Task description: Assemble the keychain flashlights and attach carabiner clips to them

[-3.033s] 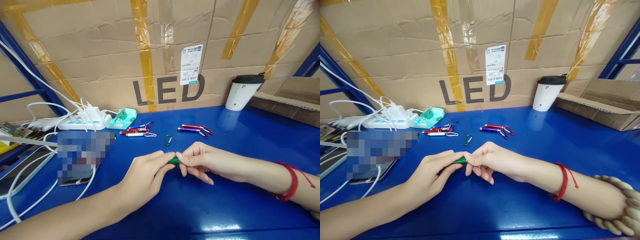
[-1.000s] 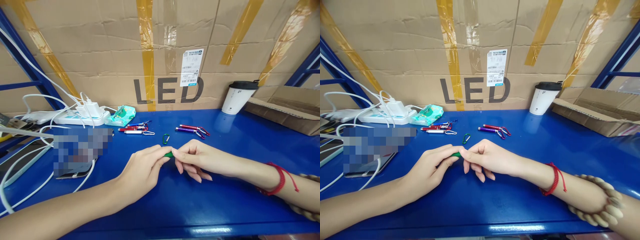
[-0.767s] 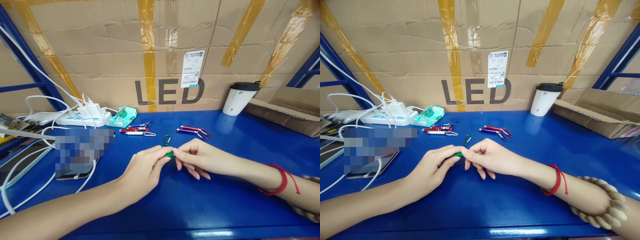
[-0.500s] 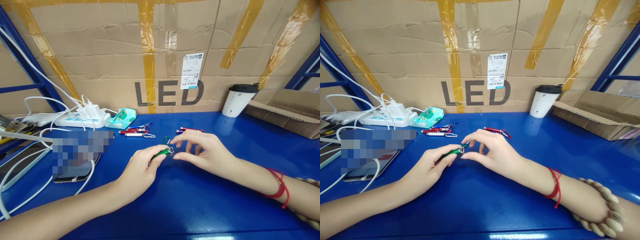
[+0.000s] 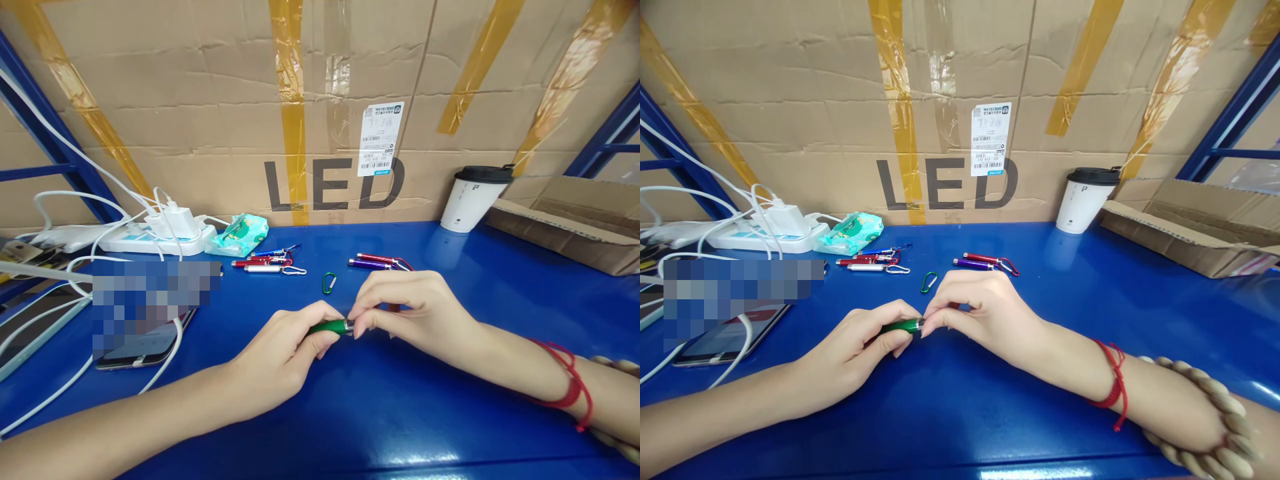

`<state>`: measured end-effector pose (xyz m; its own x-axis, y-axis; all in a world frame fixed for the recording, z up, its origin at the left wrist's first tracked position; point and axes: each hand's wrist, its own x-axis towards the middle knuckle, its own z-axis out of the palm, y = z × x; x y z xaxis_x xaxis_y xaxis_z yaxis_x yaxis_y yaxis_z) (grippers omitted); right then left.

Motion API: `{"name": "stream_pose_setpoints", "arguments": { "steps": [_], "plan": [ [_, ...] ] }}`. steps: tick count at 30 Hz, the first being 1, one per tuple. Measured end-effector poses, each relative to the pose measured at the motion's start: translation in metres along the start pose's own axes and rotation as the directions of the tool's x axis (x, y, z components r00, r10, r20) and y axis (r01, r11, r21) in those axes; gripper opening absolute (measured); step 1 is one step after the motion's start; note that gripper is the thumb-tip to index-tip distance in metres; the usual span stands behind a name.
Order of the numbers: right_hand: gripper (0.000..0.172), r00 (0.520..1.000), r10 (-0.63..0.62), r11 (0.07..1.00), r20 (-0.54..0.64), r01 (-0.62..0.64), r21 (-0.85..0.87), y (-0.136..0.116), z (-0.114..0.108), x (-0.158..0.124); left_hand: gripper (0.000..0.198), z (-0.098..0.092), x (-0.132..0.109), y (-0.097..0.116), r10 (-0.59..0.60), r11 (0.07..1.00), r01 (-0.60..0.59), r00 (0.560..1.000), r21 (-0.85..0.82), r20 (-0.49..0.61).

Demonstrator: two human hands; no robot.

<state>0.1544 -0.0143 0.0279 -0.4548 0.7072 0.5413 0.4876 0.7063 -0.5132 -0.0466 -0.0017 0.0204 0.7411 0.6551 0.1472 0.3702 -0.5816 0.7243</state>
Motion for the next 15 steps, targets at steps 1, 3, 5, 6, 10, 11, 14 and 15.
{"name": "stream_pose_setpoints", "arguments": {
  "steps": [1, 3, 5, 6, 10, 11, 14, 15],
  "plan": [
    [0.018, 0.994, 0.105, 0.993, 0.024, -0.106, 0.052, -0.0015, 0.0011, 0.0003, 0.018, 0.0002, -0.0002, 0.0, -0.003, 1.0, 0.003, 1.0, 0.0, -0.003],
    [0.029, 0.933, 0.34, 0.92, 0.119, -0.356, 0.162, -0.0044, 0.0032, 0.0015, 0.016, 0.0007, -0.0007, -0.0002, -0.013, 1.0, 0.013, 1.0, 0.012, -0.012],
    [0.043, 0.814, 0.523, 0.783, 0.254, -0.576, 0.235, -0.0062, 0.0045, 0.0032, 0.015, 0.0013, -0.0013, -0.0002, -0.022, 0.999, 0.023, 1.0, 0.036, -0.02],
    [0.048, 0.753, 0.578, 0.715, 0.314, -0.653, 0.251, -0.0065, 0.0048, 0.004, 0.015, 0.0016, -0.0017, -0.0002, -0.021, 0.998, 0.023, 1.0, 0.051, -0.023],
    [0.055, 0.615, 0.649, 0.557, 0.448, -0.785, 0.271, -0.0044, 0.0034, 0.0063, 0.017, 0.0032, -0.0027, 0.0002, -0.001, 0.993, 0.008, 0.998, 0.114, -0.056],
    [0.055, 0.608, 0.645, 0.541, 0.464, -0.791, 0.285, -0.0037, 0.0028, 0.0067, 0.018, 0.0037, -0.0026, 0.0003, 0.005, 0.993, 0.003, 0.998, 0.12, -0.067],
    [0.054, 0.601, 0.626, 0.508, 0.497, -0.798, 0.325, -0.0027, 0.0011, 0.0082, 0.017, 0.0051, -0.0012, 0.0009, 0.018, 0.993, -0.007, 0.995, 0.12, -0.094],
    [0.055, 0.597, 0.624, 0.501, 0.505, -0.801, 0.328, -0.0026, 0.0008, 0.0086, 0.017, 0.0055, -0.0006, 0.0011, 0.018, 0.993, -0.005, 0.994, 0.119, -0.104]
  ]
}}
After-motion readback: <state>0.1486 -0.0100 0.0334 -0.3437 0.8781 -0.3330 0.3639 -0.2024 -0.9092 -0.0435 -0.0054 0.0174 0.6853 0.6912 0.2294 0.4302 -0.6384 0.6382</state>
